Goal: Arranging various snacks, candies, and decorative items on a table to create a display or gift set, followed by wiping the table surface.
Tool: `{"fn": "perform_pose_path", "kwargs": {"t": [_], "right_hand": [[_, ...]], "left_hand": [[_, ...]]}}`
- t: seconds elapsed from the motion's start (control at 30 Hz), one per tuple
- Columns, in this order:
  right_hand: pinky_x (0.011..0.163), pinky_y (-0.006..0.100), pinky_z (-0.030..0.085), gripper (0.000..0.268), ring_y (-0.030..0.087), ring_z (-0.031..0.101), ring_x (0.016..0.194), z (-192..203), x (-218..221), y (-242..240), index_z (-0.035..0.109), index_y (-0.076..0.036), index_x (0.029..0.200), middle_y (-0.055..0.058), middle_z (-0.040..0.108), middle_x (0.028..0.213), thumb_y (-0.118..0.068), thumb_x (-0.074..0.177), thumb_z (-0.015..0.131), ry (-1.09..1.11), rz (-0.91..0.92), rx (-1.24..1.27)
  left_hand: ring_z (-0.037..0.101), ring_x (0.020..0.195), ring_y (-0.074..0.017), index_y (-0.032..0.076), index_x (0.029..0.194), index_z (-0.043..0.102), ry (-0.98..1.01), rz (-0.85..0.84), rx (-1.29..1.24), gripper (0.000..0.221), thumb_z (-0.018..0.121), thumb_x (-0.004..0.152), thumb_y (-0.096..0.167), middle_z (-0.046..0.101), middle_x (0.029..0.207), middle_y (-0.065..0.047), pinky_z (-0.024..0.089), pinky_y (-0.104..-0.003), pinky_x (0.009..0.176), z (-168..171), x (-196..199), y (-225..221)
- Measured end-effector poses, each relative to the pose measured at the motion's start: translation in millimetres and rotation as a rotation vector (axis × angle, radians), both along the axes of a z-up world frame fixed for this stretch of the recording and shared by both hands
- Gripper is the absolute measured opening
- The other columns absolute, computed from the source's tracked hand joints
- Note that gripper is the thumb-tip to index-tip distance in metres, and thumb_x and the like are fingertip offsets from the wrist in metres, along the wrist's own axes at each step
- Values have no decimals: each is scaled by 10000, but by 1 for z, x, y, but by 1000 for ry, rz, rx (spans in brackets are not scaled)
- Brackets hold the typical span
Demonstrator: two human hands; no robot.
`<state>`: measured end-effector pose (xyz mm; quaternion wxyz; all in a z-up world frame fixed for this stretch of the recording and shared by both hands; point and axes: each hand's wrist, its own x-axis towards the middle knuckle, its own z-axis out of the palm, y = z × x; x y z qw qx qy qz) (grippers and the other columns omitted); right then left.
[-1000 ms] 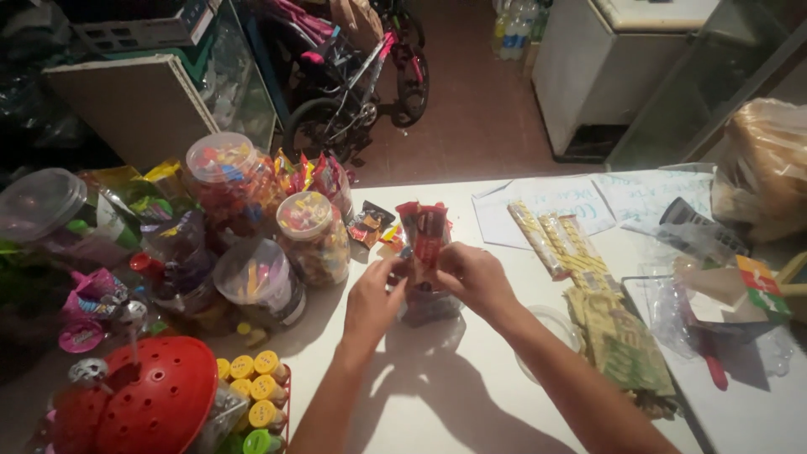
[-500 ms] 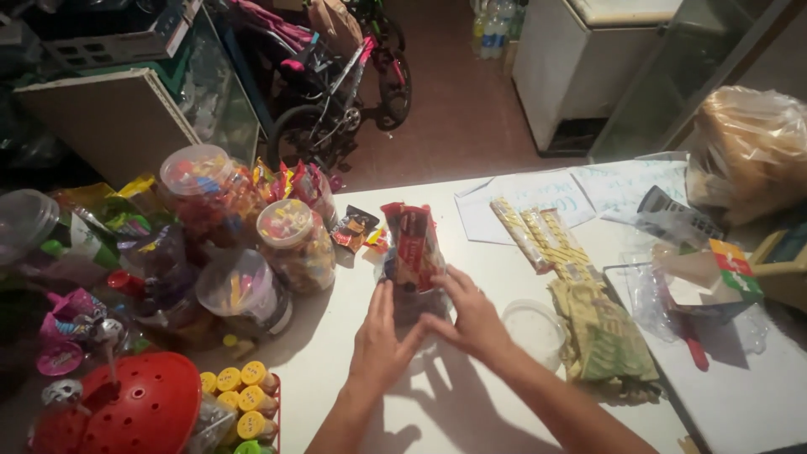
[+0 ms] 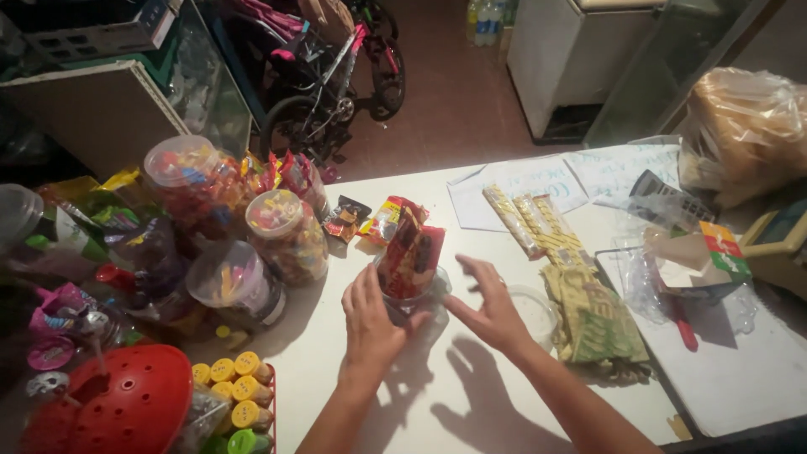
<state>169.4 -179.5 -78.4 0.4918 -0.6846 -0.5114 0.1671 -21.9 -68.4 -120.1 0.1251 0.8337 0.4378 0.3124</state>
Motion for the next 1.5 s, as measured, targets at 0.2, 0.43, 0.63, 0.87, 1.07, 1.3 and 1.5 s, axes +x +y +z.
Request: {"fn": "perform_pose_path", "kwargs": {"t": [0.2, 0.43, 0.63, 0.87, 1.07, 1.3, 1.5], "right_hand": [[1025, 550, 522, 887, 473, 487, 1348, -18, -20, 3, 418, -33, 1518, 257, 459, 1511, -343, 817, 865, -38, 289, -6], [860, 448, 618, 490, 389, 710, 1072, -20, 3, -4, 698, -101, 1270, 196, 705, 1199, -290, 837, 828, -66, 432, -72], [853, 522, 590, 512, 395, 710, 1039, -75, 136, 50, 656, -108, 1328, 206, 717, 1164, -323, 877, 768, -533, -34, -102], [843, 489, 633, 388, 324, 752, 973, -137, 217, 102, 593, -191, 1216, 83, 701, 1090, -329, 873, 709, -865, -331, -461], [739, 520, 623, 251, 392, 779, 868, -140, 230, 114, 572, -189, 1005, 139, 743, 889, -432, 1001, 511, -796, -354, -604], [837, 558, 611, 449, 467, 732, 1037, -34, 171, 88, 600, -170, 1180, 199, 662, 1143, -287, 786, 780, -578, -331, -734], [868, 485, 588, 343, 377, 730, 973, 34, 155, 69, 701, -154, 1130, 139, 736, 958, -265, 826, 818, -723, -251, -193]], "left_hand": [[370, 1429, -498, 66, 1578, 348, -91, -203, -50, 1219, 970, 548, 264, 401, 1550, -245, 332, -573, 1192, -12, -11, 47], [304, 1457, -546, 15, 1601, 259, -240, -456, -88, 1304, 941, 524, 292, 306, 1592, -344, 267, -602, 1216, 36, -26, 50], [419, 1418, -453, 76, 1631, 151, -376, -298, -55, 1314, 936, 658, 483, 404, 1556, -247, 321, -545, 1195, 49, 5, 35], [662, 1194, -327, 140, 1631, 165, -455, -82, -36, 1183, 884, 707, 316, 649, 1353, -118, 555, -452, 1054, 46, 35, 26], [725, 988, -432, 244, 1569, 367, -434, 1, -50, 927, 753, 727, 231, 748, 1127, -173, 587, -542, 920, 39, 26, 44], [730, 942, -456, 235, 1456, 516, -551, -25, -63, 774, 767, 726, 289, 759, 1026, -202, 593, -542, 830, 32, 15, 54], [738, 946, -422, 143, 1288, 634, -622, -143, 59, 583, 777, 726, 199, 756, 1034, -180, 586, -487, 856, 48, 12, 45]]}}
